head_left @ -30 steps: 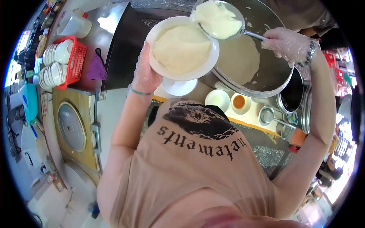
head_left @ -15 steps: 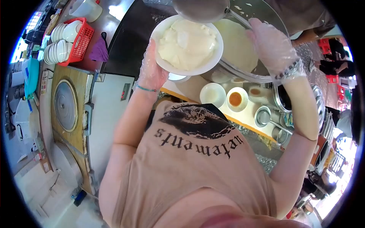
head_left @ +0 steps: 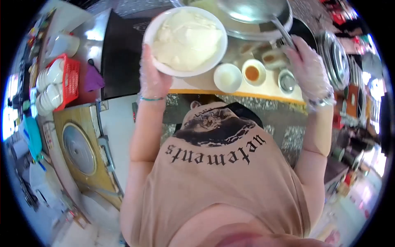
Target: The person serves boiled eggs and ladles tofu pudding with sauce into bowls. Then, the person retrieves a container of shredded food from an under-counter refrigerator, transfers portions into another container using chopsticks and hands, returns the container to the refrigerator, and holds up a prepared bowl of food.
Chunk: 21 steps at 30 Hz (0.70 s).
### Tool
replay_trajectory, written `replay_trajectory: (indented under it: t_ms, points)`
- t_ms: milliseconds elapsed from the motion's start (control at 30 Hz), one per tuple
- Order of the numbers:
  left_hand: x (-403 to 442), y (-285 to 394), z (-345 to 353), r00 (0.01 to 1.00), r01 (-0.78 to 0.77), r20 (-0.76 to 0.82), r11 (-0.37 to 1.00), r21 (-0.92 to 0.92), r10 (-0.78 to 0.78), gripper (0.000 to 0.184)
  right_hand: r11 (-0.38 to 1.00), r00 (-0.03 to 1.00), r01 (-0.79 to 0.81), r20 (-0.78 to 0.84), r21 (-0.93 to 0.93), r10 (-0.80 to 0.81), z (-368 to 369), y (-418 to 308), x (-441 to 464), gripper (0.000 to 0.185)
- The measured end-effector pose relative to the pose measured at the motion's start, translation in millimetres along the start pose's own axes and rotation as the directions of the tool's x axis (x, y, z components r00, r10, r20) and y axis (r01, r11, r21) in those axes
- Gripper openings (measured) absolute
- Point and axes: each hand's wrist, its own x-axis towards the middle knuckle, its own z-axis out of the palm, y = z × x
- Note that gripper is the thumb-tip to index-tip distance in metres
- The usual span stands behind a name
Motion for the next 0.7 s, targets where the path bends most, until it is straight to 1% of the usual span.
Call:
replay_trajectory:
  t_ms: [33, 67, 100, 133, 200, 233, 267, 300, 333, 367, 400, 433, 467, 500, 533, 567, 600, 633, 667, 700]
  points:
    - [3, -1, -5, 1.000, 0.009, 0.013, 1.000, 0.014, -0.009, 0.057, 0.998, 0.996, -0.047, -0.076, 0.046, 0.050, 8, 24, -21, 0.028]
    - [5, -7, -3, 1.000, 0.021, 0.012, 0.999, 0.032, -0.022, 0.057, 0.979, 0.989, -0.147, 0.056, 0.144, 0.140, 5, 42, -39, 0.030]
    - [6, -15, 2, 1.000, 0.012, 0.014, 0.994, 0.112, -0.014, 0.058, 0.932, 0.925, -0.346, 0.204, 0.106, 0.320, 6, 61, -54, 0.030]
    - [4, -21, 7, 1.000, 0.001, 0.021, 0.982, 0.191, -0.005, 0.058, 0.850, 0.808, -0.525, 0.338, 0.043, 0.483, 10, 77, -68, 0.031]
    - [4, -21, 5, 0.996, 0.082, -0.035, 0.986, 0.143, -0.077, 0.061, 0.848, 0.726, -0.524, 0.478, -0.082, 0.495, 37, 91, -76, 0.027]
    - [-1, -19, 5, 0.996, 0.084, -0.046, 0.983, 0.160, -0.077, 0.062, 0.848, 0.709, -0.525, 0.513, -0.073, 0.483, 53, 90, -77, 0.029]
    - [-4, -18, 8, 0.996, 0.078, -0.047, 0.981, 0.175, -0.070, 0.062, 0.853, 0.663, -0.502, 0.569, -0.144, 0.487, 80, 101, -68, 0.033]
    - [-7, -20, 8, 0.998, 0.059, -0.046, 0.978, 0.198, -0.051, 0.062, 0.857, 0.588, -0.459, 0.642, -0.235, 0.492, 122, 125, -59, 0.031]
    - [-10, -20, 9, 0.998, 0.059, -0.029, 0.978, 0.199, -0.055, 0.061, 0.961, 0.546, -0.086, 0.795, -0.262, 0.265, 185, 172, -54, 0.029]
    - [-14, -21, 13, 0.998, 0.065, -0.037, 0.981, 0.183, -0.059, 0.060, 0.938, 0.486, -0.207, 0.804, -0.277, 0.344, 220, 175, -34, 0.022]
    - [-19, -22, 18, 0.997, 0.071, -0.046, 0.984, 0.166, -0.064, 0.059, 0.948, 0.470, 0.227, 0.878, -0.224, 0.094, 275, 201, -22, 0.017]
    - [-25, -26, 19, 0.999, 0.038, -0.047, 0.970, 0.241, -0.027, 0.060, 0.907, 0.392, 0.406, 0.918, -0.114, -0.060, 320, 225, -13, 0.014]
    - [-32, -30, 22, 0.999, 0.030, -0.037, 0.971, 0.239, -0.021, 0.060, 0.967, 0.453, 0.233, 0.891, -0.102, -0.015, 361, 240, -6, 0.008]
    - [-38, -34, 24, 0.997, 0.047, -0.064, 0.972, 0.229, -0.033, 0.060, 0.996, 0.512, 0.056, 0.859, -0.068, 0.029, 401, 255, 1, 0.005]
    - [-42, -36, 28, 0.995, 0.064, -0.091, 0.974, 0.219, -0.045, 0.061, 0.923, 0.518, -0.384, 0.832, 0.019, 0.198, 421, 255, 11, 0.010]
    - [-46, -35, 37, 0.994, 0.044, -0.112, 0.959, 0.279, -0.013, 0.062, 0.987, 0.440, -0.139, 0.888, -0.081, 0.134, 379, 216, 26, 0.013]
    - [-48, -32, 38, 0.994, 0.041, -0.111, 0.960, 0.277, -0.010, 0.062, 0.981, 0.341, 0.125, 0.935, -0.147, 0.097, 327, 172, 40, 0.017]
    - [-50, -33, 34, 0.994, 0.040, -0.110, 0.966, 0.255, -0.013, 0.063, 0.974, 0.342, 0.166, 0.935, -0.157, 0.092, 353, 177, 45, 0.022]
    - [-54, -43, 29, 0.994, 0.040, -0.108, 0.972, 0.232, -0.015, 0.063, 0.973, 0.344, 0.169, 0.934, -0.158, 0.092, 370, 187, 39, 0.022]
    - [-66, -56, 26, 0.992, 0.019, -0.124, 0.970, 0.243, 0.012, 0.064, 0.986, 0.453, 0.119, 0.890, -0.117, 0.051, 390, 192, 30, 0.024]
